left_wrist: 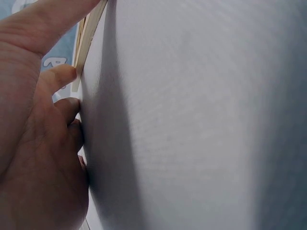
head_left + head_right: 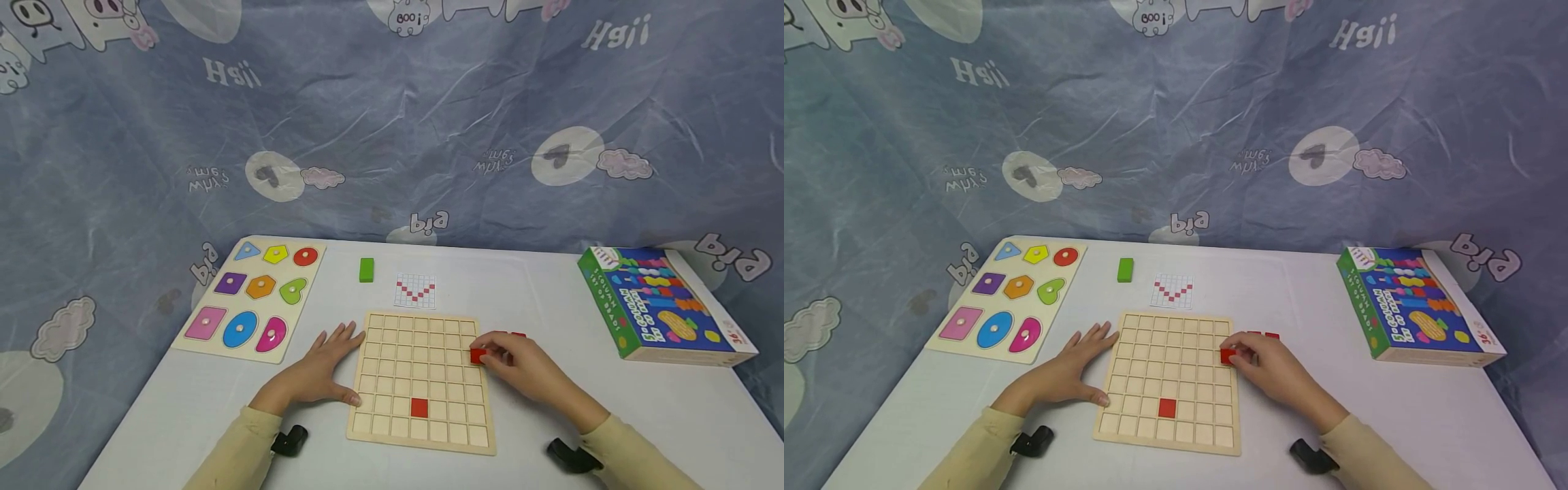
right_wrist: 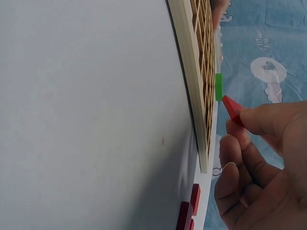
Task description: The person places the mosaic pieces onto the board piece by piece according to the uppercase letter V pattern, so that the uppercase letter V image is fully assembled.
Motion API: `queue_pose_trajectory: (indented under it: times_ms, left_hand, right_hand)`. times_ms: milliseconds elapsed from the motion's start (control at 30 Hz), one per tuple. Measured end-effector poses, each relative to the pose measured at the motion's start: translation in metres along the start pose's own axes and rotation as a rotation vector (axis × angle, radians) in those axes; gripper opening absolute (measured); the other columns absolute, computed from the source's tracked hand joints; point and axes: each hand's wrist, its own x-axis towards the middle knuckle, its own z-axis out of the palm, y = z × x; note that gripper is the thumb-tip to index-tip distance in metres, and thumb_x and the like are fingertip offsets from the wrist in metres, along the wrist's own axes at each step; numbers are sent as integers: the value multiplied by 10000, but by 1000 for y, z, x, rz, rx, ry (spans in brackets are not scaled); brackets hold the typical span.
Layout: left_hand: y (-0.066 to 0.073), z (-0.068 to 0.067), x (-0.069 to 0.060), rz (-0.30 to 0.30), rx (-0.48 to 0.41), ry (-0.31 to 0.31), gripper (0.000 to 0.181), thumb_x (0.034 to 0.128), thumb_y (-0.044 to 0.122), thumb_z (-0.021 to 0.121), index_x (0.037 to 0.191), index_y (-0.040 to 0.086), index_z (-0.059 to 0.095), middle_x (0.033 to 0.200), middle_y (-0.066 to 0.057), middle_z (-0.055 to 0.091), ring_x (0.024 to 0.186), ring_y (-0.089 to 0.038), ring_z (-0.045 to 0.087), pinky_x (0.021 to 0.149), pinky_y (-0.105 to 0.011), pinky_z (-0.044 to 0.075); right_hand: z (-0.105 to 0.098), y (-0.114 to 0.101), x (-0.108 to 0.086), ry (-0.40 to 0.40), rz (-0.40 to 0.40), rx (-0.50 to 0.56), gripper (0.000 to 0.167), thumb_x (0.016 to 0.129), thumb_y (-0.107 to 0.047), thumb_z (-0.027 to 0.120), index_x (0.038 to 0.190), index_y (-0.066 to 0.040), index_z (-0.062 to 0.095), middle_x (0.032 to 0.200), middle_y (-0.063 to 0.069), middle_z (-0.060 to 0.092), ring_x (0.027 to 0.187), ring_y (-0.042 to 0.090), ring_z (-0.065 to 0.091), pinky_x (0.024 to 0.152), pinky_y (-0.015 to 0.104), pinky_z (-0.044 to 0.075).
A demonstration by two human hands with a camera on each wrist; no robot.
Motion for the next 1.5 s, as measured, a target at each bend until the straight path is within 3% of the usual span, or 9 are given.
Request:
queue_pose_trajectory:
  times_ms: [333,800,1067,1500]
  left_hand:
    - [-2,0,0,9,-3,0,1198,636,541,920,1609,169,328,1697,-91,157,1572,-291,51,1262,-524,-1]
    - [-2,1,0,1,3,6,1194,630,533,926,1606,177,337,1694,-87,171,1572,-287,61,1262,-522,3]
    - [1,0,-1,-3,-2,7,1185,631,510,935,1601,166,348,1691,-94,182,1571,-294,63,1261,-527,3]
    - [2,-1,0,2,0,-1,1191,642,526,924,1606,157,331,1693,-96,177,1570,-303,64,1261,-529,4]
  right_hand:
    - [10,-16,4,-37,51,27,210,920,-132,758,1081,-261,717,856,-161,638,787,48,584,683,219,508]
    - [26,-34,11,-101,65,99,178,926,-209,765,1068,-307,720,873,-160,658,795,63,600,707,223,528]
    - [34,-42,15,-98,59,107,183,913,-213,780,1060,-309,731,865,-180,658,800,56,608,720,225,530]
    - [50,-52,22,-174,9,147,117,938,-260,756,1036,-318,726,849,-164,659,788,62,600,695,221,516]
